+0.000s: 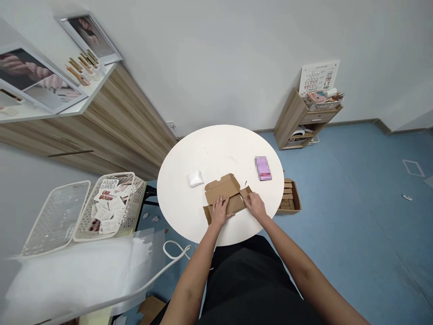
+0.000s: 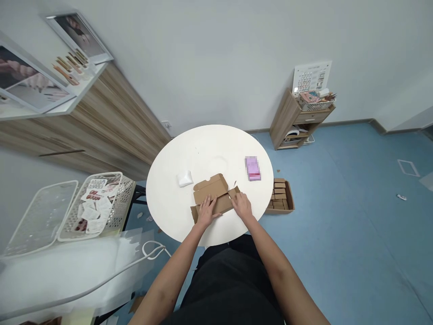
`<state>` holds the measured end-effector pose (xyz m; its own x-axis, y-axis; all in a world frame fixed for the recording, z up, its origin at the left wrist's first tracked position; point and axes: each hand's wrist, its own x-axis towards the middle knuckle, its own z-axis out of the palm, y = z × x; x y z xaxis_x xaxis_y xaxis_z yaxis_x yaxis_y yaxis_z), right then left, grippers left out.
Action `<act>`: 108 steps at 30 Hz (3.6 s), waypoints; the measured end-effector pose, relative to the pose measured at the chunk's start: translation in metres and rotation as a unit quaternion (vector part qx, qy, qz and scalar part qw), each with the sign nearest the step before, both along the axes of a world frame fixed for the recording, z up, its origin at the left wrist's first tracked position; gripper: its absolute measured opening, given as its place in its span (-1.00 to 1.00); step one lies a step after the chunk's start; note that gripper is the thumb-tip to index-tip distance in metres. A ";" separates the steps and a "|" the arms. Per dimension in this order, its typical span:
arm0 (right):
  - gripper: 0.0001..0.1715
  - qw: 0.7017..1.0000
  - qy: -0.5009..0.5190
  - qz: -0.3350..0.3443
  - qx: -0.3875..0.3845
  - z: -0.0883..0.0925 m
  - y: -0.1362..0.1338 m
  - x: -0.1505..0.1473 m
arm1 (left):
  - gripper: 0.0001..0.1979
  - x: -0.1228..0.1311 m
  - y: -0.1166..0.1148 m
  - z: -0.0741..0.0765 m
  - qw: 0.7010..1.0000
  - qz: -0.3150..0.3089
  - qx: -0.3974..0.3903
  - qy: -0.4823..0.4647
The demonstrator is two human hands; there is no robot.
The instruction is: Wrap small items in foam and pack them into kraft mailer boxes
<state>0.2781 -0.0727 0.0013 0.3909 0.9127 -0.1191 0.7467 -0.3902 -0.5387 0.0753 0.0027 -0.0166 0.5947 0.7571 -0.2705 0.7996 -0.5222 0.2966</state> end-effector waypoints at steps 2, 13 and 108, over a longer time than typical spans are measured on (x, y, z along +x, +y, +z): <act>-0.67 0.997 0.000 -0.054 0.053 0.001 -0.002 0.013 | -0.13 0.001 -0.001 -0.001 1.000 0.000 -0.001 -0.001; -0.42 0.948 0.264 -0.106 -0.141 0.001 0.015 0.007 | -0.03 0.004 -0.006 -0.008 1.000 0.010 -0.013 -0.016; 0.32 0.919 -0.141 0.353 -0.108 -0.010 0.056 -0.032 | -0.78 -0.018 0.007 0.018 0.931 0.339 -0.120 -0.064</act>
<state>0.2457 -0.0169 -0.0084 -0.2462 0.9173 -0.3129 0.9527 0.1697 -0.2520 0.0569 0.0097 0.0015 0.0418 0.8972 -0.4397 0.8714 0.1826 0.4554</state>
